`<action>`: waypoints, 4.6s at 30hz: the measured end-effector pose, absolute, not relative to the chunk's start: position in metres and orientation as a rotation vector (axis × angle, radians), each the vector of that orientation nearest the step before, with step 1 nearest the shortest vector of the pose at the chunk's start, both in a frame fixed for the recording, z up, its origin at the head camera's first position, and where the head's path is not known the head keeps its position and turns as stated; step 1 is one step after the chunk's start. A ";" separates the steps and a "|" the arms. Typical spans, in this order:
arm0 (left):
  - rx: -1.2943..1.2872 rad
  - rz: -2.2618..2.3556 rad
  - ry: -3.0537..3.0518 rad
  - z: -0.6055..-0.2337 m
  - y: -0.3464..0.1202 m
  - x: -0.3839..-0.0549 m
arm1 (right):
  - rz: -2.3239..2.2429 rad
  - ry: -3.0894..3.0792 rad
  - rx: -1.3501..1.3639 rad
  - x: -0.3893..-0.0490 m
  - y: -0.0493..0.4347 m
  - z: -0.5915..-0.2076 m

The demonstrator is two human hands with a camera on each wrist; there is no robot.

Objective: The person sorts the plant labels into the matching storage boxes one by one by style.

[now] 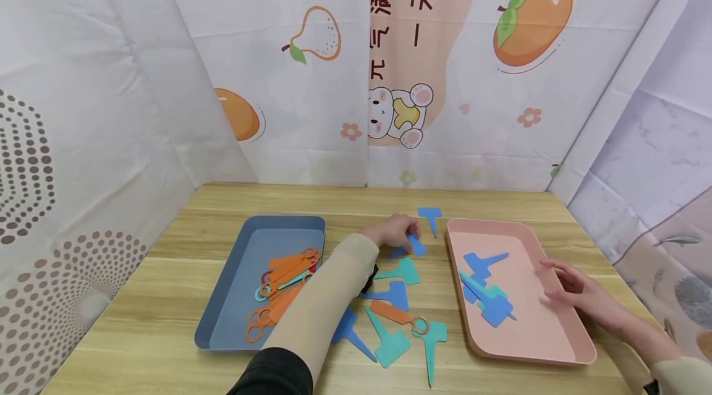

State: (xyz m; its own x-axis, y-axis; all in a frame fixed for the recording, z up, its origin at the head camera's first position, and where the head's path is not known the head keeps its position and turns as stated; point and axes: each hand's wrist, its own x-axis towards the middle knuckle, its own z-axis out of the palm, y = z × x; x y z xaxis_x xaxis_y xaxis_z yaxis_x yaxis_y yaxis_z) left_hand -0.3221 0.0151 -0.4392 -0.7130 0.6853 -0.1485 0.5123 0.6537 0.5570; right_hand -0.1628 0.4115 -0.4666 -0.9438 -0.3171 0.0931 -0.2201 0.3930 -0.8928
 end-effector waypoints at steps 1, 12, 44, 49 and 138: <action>0.955 0.684 2.531 -0.440 0.015 -0.323 | -1.603 2.548 -0.487 -0.163 0.411 -0.466; 0.906 0.788 2.538 -0.441 0.015 -0.316 | -1.590 2.567 -0.474 -0.163 0.410 -0.465; 0.922 1.376 2.417 -0.421 0.037 -0.306 | -1.631 2.527 -0.506 -0.160 0.413 -0.468; 0.931 1.417 2.358 -0.413 0.050 -0.301 | -1.623 2.534 -0.503 -0.161 0.413 -0.468; 0.871 1.128 2.400 -0.448 0.037 -0.317 | -1.539 2.603 -0.375 -0.162 0.410 -0.461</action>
State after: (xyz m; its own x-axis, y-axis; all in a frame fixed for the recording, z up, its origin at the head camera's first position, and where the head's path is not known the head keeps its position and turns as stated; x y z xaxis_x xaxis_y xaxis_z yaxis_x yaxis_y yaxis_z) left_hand -0.3175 0.0373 -0.4478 -0.7506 0.6589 -0.0501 0.3819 0.4944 0.7808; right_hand -0.1624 0.4103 -0.4610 -0.9652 -0.2577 0.0434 -0.1623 0.4607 -0.8726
